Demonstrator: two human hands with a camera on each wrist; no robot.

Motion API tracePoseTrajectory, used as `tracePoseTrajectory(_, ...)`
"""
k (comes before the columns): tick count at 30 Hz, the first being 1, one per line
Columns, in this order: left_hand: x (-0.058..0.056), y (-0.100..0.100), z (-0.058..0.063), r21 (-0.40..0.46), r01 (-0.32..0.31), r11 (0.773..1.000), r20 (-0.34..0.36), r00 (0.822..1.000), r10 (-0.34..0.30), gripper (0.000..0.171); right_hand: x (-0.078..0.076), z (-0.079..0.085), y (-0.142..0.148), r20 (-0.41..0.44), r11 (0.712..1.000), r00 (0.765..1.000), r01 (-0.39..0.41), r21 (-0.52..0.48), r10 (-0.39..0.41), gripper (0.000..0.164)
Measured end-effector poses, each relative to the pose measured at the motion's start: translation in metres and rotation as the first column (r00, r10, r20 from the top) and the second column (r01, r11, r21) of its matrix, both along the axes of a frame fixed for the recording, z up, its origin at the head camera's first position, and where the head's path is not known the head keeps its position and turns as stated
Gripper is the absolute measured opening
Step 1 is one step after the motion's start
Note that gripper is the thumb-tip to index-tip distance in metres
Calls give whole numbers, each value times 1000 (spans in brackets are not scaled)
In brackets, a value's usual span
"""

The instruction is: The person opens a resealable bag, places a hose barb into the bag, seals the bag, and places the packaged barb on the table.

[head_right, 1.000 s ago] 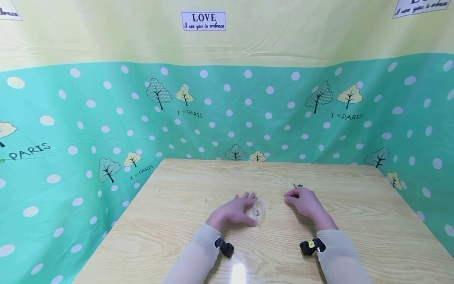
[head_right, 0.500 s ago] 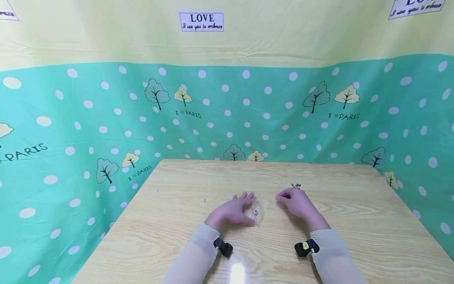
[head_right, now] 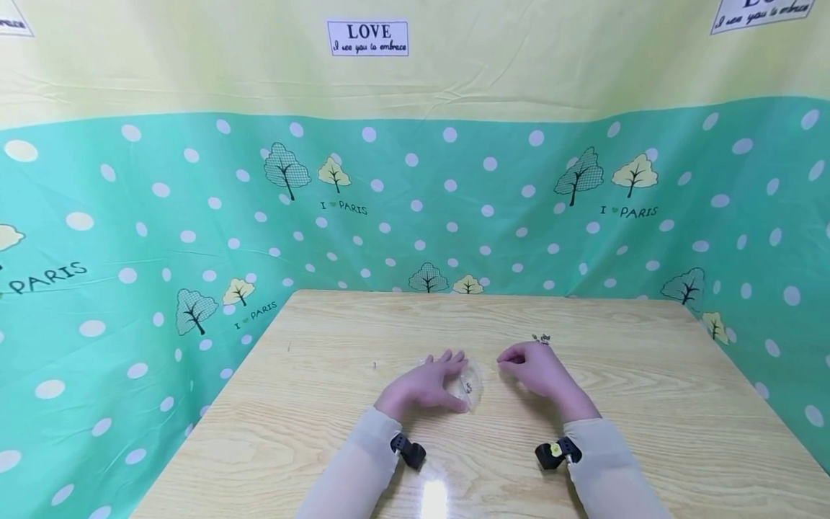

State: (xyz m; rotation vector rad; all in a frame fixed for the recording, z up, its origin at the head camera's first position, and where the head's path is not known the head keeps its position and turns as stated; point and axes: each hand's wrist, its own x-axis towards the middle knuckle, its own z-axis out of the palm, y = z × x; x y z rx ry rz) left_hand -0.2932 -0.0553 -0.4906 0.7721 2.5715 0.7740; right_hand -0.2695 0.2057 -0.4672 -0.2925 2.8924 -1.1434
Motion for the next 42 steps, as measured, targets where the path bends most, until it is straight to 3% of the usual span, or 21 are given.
tracePoseTrajectory(10,0,1,1,-10,1,1000,-8,1000,-1,94,2,4,-4,-7,1000,1000,-17,-1,17,20)
tracePoseTrajectory(18,-1,2,0,-13,9,1000,-8,1000,-9,94,-1,0,-8,-16,996,996,-88,-13,87,14)
tracePoseTrajectory(30,-1,2,0,-13,15,1000,-11,1000,-16,94,3,7,-16,-23,984,984,-177,-4,176,10)
tracePoseTrajectory(42,0,0,2,-5,11,1000,-7,1000,-11,94,4,7,-24,-51,985,984,-170,-28,168,9)
